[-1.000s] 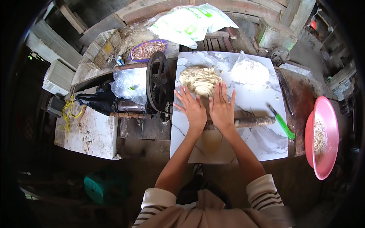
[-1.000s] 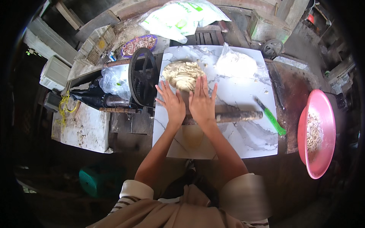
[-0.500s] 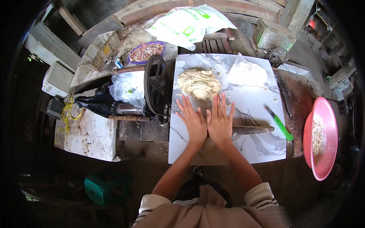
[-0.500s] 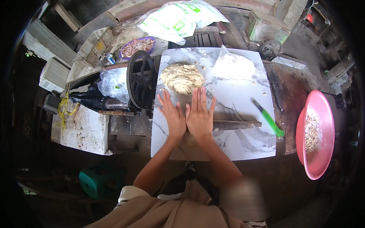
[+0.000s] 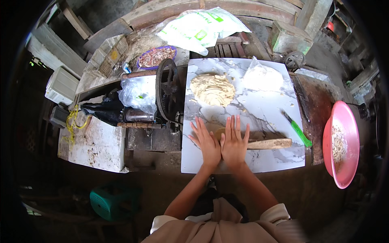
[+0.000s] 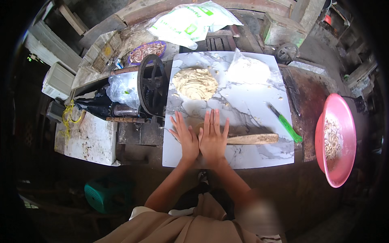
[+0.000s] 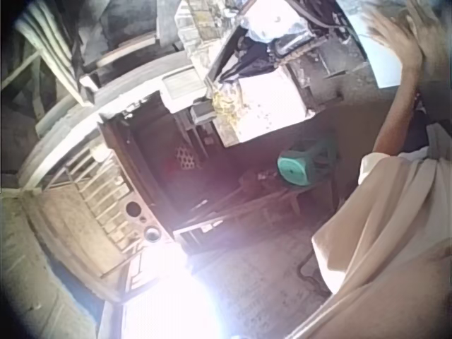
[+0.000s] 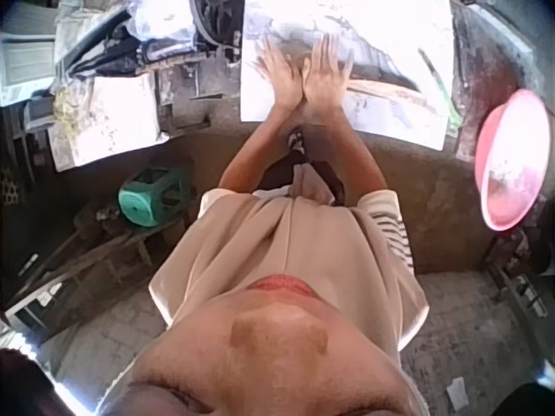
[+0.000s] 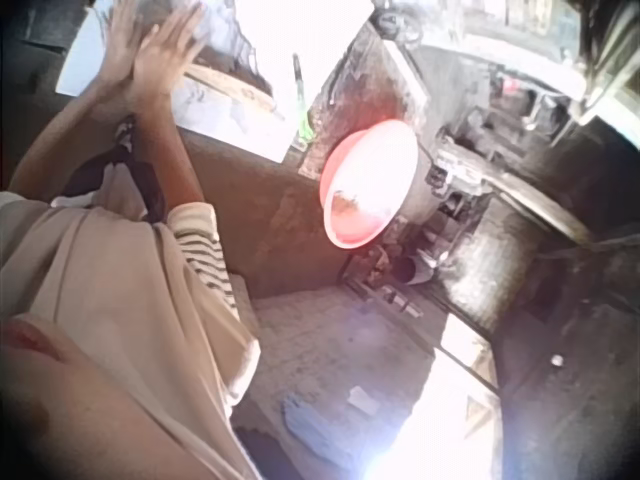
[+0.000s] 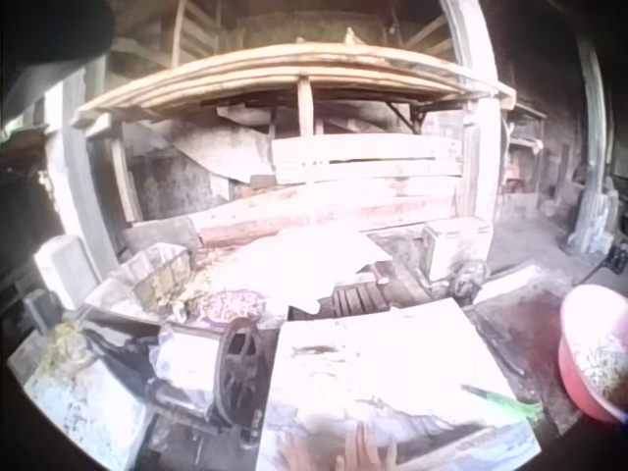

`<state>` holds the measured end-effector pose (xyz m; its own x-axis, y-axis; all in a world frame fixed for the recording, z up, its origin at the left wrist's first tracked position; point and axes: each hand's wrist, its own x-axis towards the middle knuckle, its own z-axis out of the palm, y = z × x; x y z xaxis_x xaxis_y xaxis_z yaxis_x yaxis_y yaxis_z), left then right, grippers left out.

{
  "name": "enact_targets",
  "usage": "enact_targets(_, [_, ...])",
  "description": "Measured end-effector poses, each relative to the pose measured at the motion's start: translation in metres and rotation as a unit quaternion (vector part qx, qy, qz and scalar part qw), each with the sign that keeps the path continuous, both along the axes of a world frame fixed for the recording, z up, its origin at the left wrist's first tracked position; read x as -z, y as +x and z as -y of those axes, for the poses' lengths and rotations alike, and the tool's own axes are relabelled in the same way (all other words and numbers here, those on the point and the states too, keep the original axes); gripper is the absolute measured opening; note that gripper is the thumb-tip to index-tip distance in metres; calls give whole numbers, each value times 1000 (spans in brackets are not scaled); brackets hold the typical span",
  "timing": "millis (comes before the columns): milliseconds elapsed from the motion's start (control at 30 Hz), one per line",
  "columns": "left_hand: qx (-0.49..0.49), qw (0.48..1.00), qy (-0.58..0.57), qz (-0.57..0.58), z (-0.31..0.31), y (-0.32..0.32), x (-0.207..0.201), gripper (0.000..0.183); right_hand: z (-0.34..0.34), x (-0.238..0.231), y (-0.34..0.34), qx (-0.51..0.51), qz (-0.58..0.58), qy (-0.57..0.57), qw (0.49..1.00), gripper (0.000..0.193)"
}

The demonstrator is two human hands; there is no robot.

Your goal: The person flattens pieces of dough using a rolling pin on a white surface, trims the edges with a green knife, and then passes a piece of dough through a manual noodle-making tool into a pink bowl containing flour and pre-cut noodles.

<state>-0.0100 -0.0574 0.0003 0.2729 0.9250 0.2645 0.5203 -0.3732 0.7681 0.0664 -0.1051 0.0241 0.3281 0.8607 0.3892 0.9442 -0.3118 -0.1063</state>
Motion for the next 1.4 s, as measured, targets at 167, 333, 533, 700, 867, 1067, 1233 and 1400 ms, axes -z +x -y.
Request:
enact_targets(167, [-12,998,55,27,-61,33,-13,62,-63,-10,31,3,-5,34,999,56])
enact_targets(333, [-41,997,64,-4,-62,34,-6,64,-65,-2,33,17,-9,33,999,55])
enact_targets(533, [-16,1000,-7,20,-15,5,5,62,-16,1,3,-7,-11,2,1000,58])
enact_targets(700, [-26,999,22,5,-54,27,1,64,-56,-1,25,1,-10,23,1000,56])
enact_targets(867, [-42,998,38,-6,-73,46,-5,64,-79,5,43,37,6,37,999,56])
enact_targets(1067, [-8,1000,-2,8,-25,8,8,54,-27,8,6,-9,-12,41,999,55])
enact_targets(1233, [35,998,43,-27,23,-37,6,39,32,9,-27,-41,-16,48,998,57])
enact_targets(1400, [88,992,73,-61,39,-62,-3,30,72,3,-14,-148,-49,4,988,61])
